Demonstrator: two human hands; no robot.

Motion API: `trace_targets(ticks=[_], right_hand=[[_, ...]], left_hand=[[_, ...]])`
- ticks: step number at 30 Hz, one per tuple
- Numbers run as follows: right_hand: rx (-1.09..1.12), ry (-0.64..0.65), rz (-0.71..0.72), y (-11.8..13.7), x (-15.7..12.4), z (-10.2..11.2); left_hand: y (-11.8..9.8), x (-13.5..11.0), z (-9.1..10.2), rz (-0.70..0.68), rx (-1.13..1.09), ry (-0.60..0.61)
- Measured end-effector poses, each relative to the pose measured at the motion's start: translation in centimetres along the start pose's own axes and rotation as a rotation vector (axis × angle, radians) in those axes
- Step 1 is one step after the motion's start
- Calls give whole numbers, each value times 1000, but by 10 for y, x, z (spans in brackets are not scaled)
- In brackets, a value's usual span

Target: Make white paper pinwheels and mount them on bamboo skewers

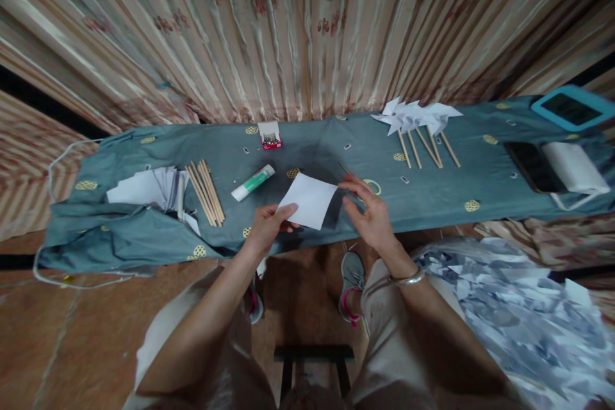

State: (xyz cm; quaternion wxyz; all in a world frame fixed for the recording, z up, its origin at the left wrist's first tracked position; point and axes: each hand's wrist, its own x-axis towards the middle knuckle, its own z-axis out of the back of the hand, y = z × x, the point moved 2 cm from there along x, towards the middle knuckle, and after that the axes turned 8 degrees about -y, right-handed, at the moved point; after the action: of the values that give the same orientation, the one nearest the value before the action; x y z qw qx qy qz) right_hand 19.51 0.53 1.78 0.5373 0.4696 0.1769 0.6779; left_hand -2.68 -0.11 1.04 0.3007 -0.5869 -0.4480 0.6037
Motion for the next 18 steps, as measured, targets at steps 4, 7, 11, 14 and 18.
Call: trace_targets(ticks=[4,7,11,14,18], right_hand=[[-386,-17,-65,-30,7,16],[-628,79,-106,-45,9,19],[-755,137,-113,-45,15,17],[-797,172,-161,-40,23,16],[-642,113,-237,-36,29,6]], left_hand=[[-5,3,7,-114,15,-72],[-8,7,12,-189,48,-119],[-9,9,17,-274,73,-151],[-12,10,21,-350,106,-181],[-17,13,26,-401,96,-222]])
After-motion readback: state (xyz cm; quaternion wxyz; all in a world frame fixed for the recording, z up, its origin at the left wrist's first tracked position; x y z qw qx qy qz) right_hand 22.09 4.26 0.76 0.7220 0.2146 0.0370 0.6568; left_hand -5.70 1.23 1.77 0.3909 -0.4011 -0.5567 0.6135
